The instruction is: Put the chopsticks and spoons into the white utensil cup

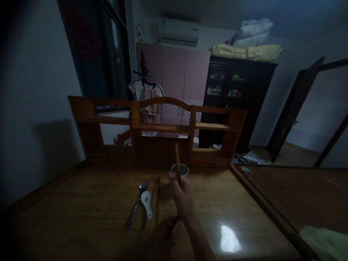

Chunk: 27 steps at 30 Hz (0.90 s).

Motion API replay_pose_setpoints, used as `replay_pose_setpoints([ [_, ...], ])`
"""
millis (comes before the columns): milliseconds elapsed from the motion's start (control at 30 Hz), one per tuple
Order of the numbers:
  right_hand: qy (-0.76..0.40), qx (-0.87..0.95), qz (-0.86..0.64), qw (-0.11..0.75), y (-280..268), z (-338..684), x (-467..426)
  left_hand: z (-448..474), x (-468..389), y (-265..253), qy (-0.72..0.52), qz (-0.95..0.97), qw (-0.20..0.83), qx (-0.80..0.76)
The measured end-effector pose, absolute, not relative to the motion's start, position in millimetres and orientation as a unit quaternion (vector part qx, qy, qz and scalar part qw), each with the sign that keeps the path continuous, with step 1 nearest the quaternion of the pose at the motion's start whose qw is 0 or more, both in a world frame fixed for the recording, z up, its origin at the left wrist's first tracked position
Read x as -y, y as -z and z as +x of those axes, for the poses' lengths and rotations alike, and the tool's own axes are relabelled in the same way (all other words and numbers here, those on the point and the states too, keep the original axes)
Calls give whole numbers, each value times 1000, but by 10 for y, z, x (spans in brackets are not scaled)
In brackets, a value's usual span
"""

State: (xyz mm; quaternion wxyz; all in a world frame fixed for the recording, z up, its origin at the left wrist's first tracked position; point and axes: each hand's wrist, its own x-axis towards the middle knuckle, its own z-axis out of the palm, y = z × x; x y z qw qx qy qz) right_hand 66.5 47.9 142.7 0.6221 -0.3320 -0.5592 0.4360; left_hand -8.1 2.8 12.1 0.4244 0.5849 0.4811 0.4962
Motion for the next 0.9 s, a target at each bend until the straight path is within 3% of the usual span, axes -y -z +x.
replay_pose_setpoints([
  [400,-456,563,-322,610,-1351,646,-489,-65,-52,-99,-483,617,366,-503],
  [533,-330,633,-347,608,-1402,709,-395,-51,-82,-5,-461,633,357,-509],
  [667,-200,726,-370,544,-1479,915,-260,-67,-102,37,-473,618,393,-489],
  [900,-262,787,-399,391,-1483,1334,-150,-46,-20,74,-497,578,373,-529],
])
